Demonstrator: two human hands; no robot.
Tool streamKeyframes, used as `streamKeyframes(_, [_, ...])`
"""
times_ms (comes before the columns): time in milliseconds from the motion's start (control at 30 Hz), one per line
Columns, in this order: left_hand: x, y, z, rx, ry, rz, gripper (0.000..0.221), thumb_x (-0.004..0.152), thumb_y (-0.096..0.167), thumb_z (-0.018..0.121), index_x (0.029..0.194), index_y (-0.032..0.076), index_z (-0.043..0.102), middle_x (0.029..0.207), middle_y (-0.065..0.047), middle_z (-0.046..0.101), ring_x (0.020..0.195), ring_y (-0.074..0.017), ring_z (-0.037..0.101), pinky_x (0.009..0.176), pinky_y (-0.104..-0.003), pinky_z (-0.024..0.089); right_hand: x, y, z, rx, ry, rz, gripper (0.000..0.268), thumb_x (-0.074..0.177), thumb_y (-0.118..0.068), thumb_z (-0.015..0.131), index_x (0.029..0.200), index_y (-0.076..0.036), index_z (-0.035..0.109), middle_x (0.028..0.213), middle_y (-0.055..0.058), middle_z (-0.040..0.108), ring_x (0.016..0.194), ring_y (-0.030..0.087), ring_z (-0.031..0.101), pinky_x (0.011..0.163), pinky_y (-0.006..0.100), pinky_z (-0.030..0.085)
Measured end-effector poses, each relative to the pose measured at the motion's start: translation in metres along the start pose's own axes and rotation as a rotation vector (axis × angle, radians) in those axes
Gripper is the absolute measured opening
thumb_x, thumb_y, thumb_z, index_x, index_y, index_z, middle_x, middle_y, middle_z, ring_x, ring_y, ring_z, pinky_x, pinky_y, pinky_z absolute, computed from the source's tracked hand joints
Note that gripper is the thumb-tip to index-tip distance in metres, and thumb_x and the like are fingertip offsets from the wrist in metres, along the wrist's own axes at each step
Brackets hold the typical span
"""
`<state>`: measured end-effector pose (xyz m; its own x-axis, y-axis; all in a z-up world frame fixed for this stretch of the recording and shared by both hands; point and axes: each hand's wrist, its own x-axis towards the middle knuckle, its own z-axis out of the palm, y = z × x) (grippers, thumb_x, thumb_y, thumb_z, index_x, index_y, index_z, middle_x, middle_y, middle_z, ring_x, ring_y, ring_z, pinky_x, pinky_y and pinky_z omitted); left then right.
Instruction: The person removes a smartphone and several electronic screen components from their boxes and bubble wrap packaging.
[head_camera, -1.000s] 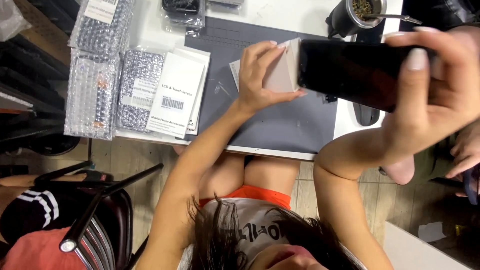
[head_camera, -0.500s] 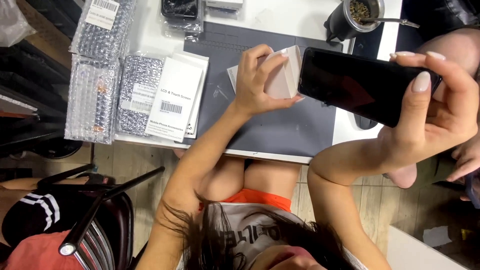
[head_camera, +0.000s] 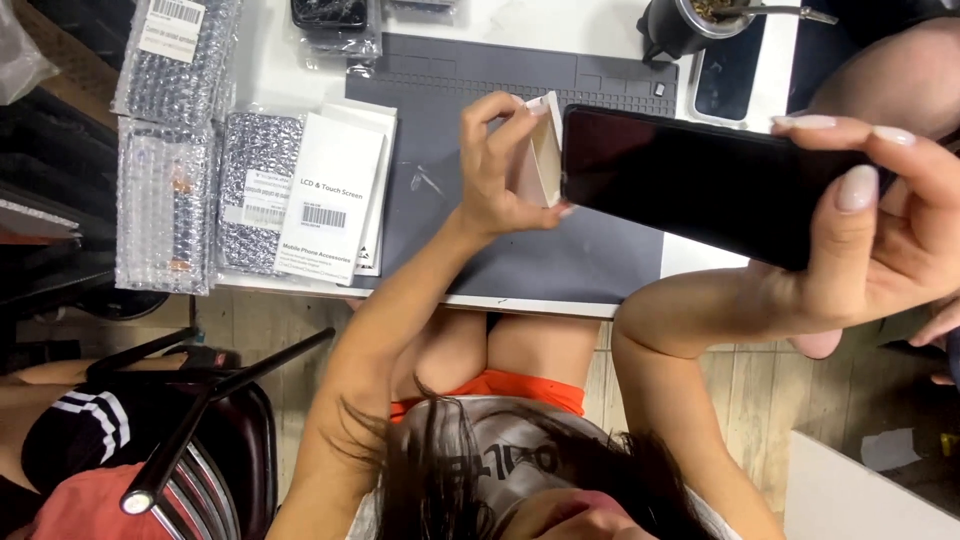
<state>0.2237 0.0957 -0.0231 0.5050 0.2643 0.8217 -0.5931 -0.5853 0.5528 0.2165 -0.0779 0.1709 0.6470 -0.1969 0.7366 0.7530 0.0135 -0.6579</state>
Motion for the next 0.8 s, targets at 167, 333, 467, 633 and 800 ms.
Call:
streamKeyframes(167, [0.006, 0.004, -0.003, -0.076, -0.027, -0.034, 0.079, 0.089, 0.072, 0.065, 0.143, 0.016, 0.049, 0.13, -0.012, 0.045, 0.121, -0.0274, 0.054, 0.105, -0.044, 0.051, 0.006, -0.004, -0.003, -0.105, -0.119, 0.015, 0.02, 0.106, -0.012, 0.06, 0.116, 0.005, 0.059, 0.096, 0.034, 0.066, 0.086, 0.045, 0.068, 0.089, 0.045, 0.058])
streamKeyframes(333, [0.012, 0.0, -0.007, -0.183, -0.037, -0.048, 0.076, 0.092, 0.07, 0.059, 0.134, 0.009, 0.046, 0.137, -0.02, 0.047, 0.13, -0.036, 0.055, 0.112, -0.054, 0.052, 0.007, 0.011, -0.007, -0.094, -0.24, 0.012, 0.02, 0.106, -0.006, 0.06, 0.118, 0.01, 0.059, 0.098, 0.035, 0.067, 0.091, 0.045, 0.073, 0.091, 0.043, 0.058])
streamKeyframes(467, [0.006, 0.003, -0.006, -0.209, -0.102, -0.13, 0.074, 0.094, 0.064, 0.061, 0.139, 0.009, 0.042, 0.14, -0.021, 0.049, 0.131, -0.0358, 0.054, 0.114, -0.051, 0.049, 0.006, 0.009, -0.007, -0.103, -0.188, -0.005, 0.018, 0.104, -0.009, 0.06, 0.114, 0.007, 0.059, 0.096, 0.037, 0.069, 0.084, 0.044, 0.07, 0.085, 0.04, 0.054])
streamKeyframes(633, [0.009, 0.007, -0.001, -0.288, -0.047, -0.155, 0.068, 0.093, 0.059, 0.06, 0.138, 0.012, 0.042, 0.138, -0.016, 0.049, 0.13, -0.0303, 0.053, 0.112, -0.047, 0.048, 0.012, 0.005, 0.005, -0.08, -0.056, -0.011, 0.02, 0.103, -0.012, 0.06, 0.109, 0.007, 0.058, 0.095, 0.033, 0.067, 0.082, 0.042, 0.067, 0.081, 0.04, 0.053])
streamKeyframes(800, [0.019, 0.017, -0.002, -0.388, -0.001, -0.175, 0.054, 0.102, 0.061, 0.05, 0.13, 0.016, 0.043, 0.135, -0.017, 0.051, 0.128, -0.0333, 0.058, 0.109, -0.049, 0.047, 0.016, -0.001, 0.014, -0.046, 0.147, -0.015, 0.023, 0.1, -0.017, 0.059, 0.103, 0.006, 0.057, 0.093, 0.028, 0.064, 0.079, 0.039, 0.063, 0.076, 0.04, 0.052])
